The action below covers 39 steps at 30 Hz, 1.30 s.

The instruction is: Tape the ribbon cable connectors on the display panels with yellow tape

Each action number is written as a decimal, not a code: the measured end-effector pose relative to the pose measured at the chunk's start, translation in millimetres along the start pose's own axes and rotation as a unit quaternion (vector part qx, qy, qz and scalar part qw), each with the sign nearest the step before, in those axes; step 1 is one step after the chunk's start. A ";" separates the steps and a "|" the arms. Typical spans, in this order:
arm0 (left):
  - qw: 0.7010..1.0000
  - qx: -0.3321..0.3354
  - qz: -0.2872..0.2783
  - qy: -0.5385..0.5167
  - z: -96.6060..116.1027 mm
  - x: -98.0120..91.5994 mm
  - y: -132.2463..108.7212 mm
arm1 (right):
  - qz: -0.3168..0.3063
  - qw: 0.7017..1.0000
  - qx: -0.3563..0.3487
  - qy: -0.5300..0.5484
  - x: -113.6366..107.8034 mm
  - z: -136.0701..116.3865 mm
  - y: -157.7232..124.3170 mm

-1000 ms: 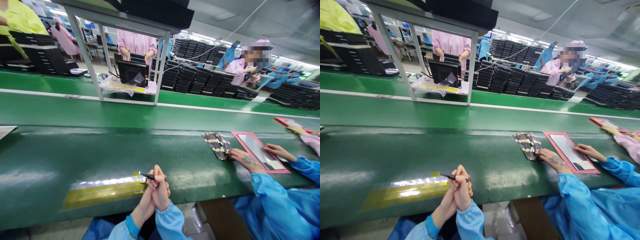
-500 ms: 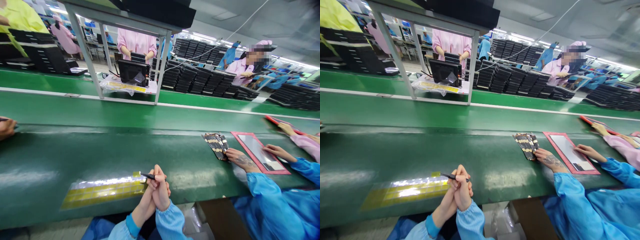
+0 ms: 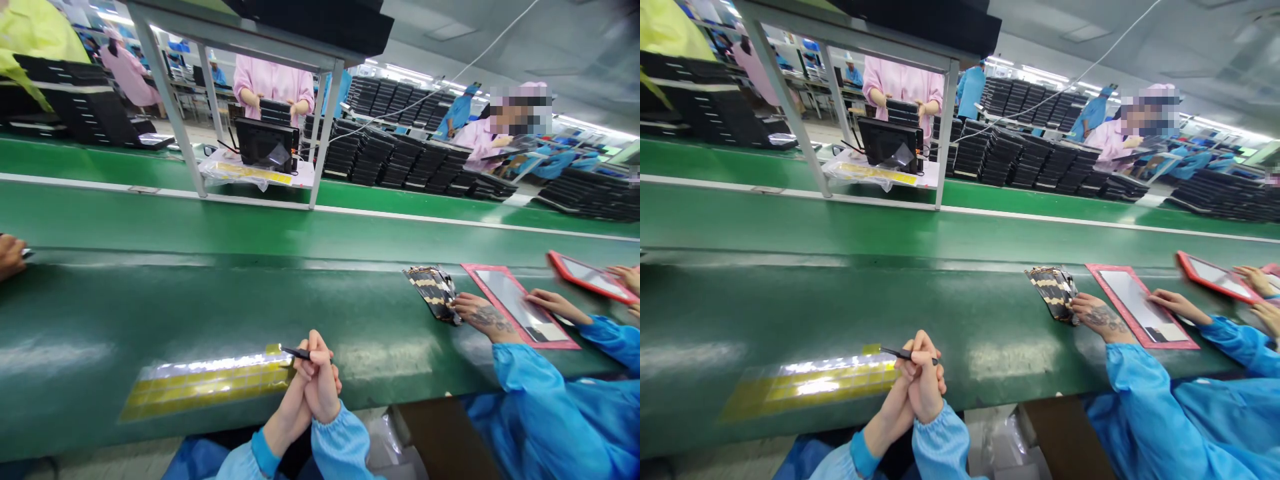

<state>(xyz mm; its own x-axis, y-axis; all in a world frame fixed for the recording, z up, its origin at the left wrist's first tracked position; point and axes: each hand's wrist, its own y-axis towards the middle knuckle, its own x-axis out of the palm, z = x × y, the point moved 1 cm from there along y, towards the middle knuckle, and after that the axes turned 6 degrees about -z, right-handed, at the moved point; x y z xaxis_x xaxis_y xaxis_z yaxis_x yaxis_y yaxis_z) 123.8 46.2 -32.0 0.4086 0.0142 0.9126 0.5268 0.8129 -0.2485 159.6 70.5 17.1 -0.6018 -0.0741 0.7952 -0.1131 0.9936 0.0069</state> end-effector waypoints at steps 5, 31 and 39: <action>1.000 0.006 0.003 -0.011 -1.9 -1.6 0.2 | 0.000 1.000 0.003 -0.008 1.5 -1.4 0.8; 1.000 -0.006 0.018 -0.022 1.3 4.3 -1.1 | -0.001 1.000 0.000 -0.007 3.5 -3.7 1.4; 1.000 0.002 0.012 -0.012 -1.0 0.9 -1.0 | 0.003 1.000 0.001 -0.006 1.9 -2.3 0.3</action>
<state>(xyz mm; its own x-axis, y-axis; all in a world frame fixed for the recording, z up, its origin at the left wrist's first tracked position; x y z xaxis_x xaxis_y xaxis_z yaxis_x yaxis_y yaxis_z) 124.3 44.9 -31.3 0.4027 0.0467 0.9141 0.5144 0.8145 -0.2682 160.2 70.9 20.0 -0.6114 -0.0693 0.7883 -0.1120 0.9937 0.0005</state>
